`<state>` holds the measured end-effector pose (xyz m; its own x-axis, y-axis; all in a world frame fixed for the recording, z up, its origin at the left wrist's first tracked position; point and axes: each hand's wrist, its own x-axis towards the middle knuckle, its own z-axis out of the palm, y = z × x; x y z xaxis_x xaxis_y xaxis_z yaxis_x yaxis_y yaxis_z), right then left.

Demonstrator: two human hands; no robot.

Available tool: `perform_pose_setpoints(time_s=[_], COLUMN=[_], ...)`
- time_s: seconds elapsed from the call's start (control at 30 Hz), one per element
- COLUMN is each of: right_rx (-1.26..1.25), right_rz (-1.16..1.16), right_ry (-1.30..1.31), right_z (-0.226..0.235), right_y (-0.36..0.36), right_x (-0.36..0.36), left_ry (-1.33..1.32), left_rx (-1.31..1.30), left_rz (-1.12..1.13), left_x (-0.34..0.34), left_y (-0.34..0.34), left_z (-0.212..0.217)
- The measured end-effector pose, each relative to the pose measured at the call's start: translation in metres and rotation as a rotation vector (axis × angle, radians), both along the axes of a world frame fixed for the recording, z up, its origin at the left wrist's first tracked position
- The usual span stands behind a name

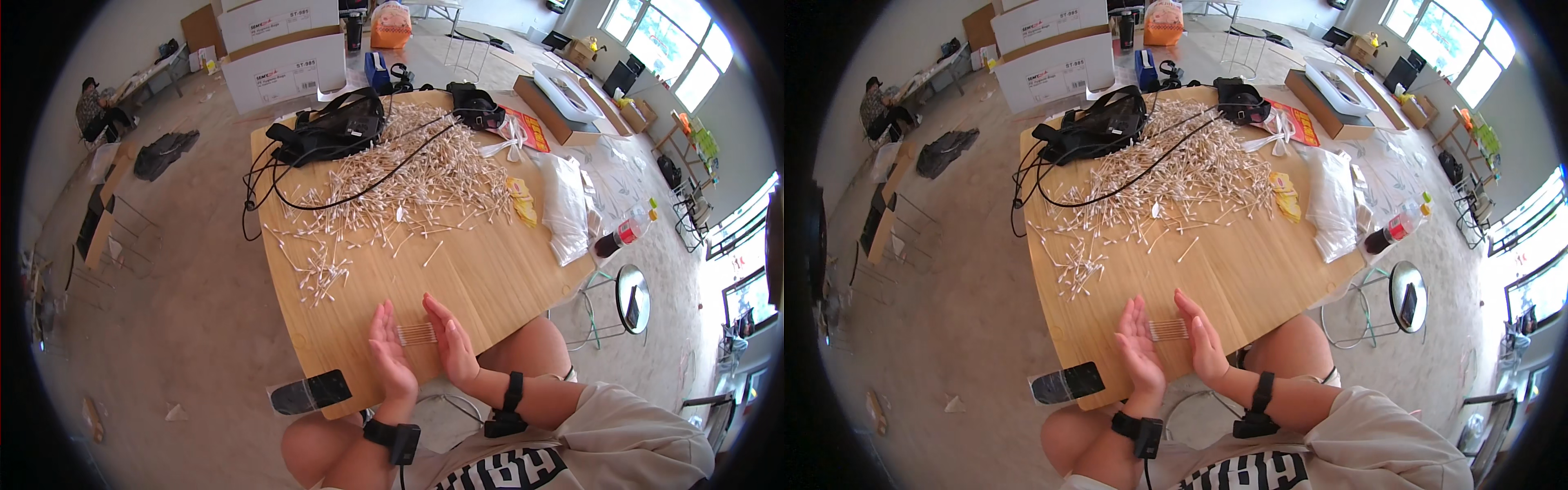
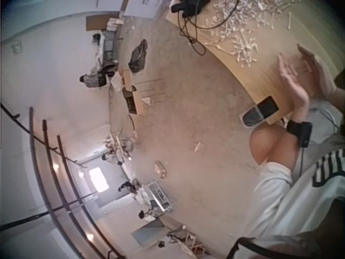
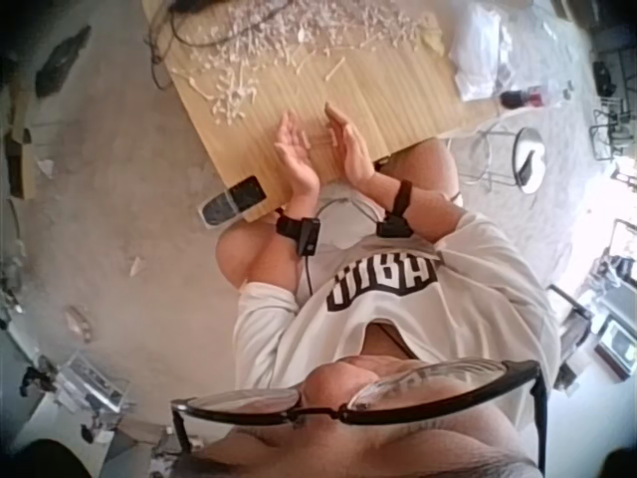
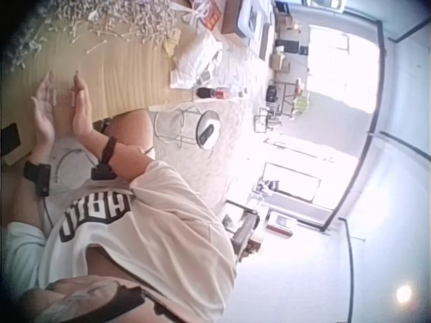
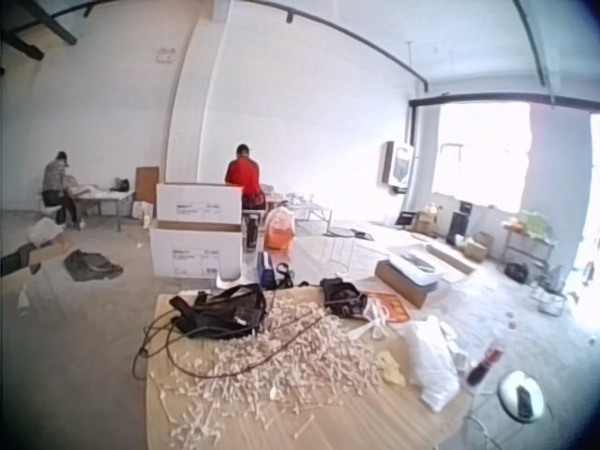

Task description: The recorder is sorting and aligning cotton swabs on a wooden table into organized rows.

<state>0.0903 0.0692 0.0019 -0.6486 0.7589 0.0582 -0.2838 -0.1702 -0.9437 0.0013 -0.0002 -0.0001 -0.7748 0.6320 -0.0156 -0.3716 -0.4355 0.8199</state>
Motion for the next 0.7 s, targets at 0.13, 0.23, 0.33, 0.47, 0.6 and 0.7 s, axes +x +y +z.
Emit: perform_pose_setpoints(time_s=[0.13,0.23,0.33,0.47,0.6,0.7], right_rx=[-0.001,-0.017,-0.018,-0.018,0.048,0.115], right_rz=[-0.009,0.015,0.045,0.118,0.137,0.067], right_ry=[0.0,-0.02,-0.029,-0.055,-0.079,-0.069], right_z=[0.0,-0.001,-0.002,0.001,-0.001,-0.005], right_y=[0.004,0.009,0.015,0.021,0.021,0.019], right_x=[-0.003,-0.006,-0.008,-0.009,-0.009,-0.011], left_ry=[0.0,0.019,0.067,0.141,0.142,0.164], left_rx=[-0.033,-0.041,-0.04,-0.05,-0.059,-0.053], left_rz=[-0.003,0.003,0.024,0.037,0.047,0.054], left_x=[0.001,0.003,0.005,0.006,0.007,0.008], left_y=[0.0,0.001,0.002,0.002,0.001,0.001], left_z=[0.005,0.005,0.003,0.001,0.0,0.0])
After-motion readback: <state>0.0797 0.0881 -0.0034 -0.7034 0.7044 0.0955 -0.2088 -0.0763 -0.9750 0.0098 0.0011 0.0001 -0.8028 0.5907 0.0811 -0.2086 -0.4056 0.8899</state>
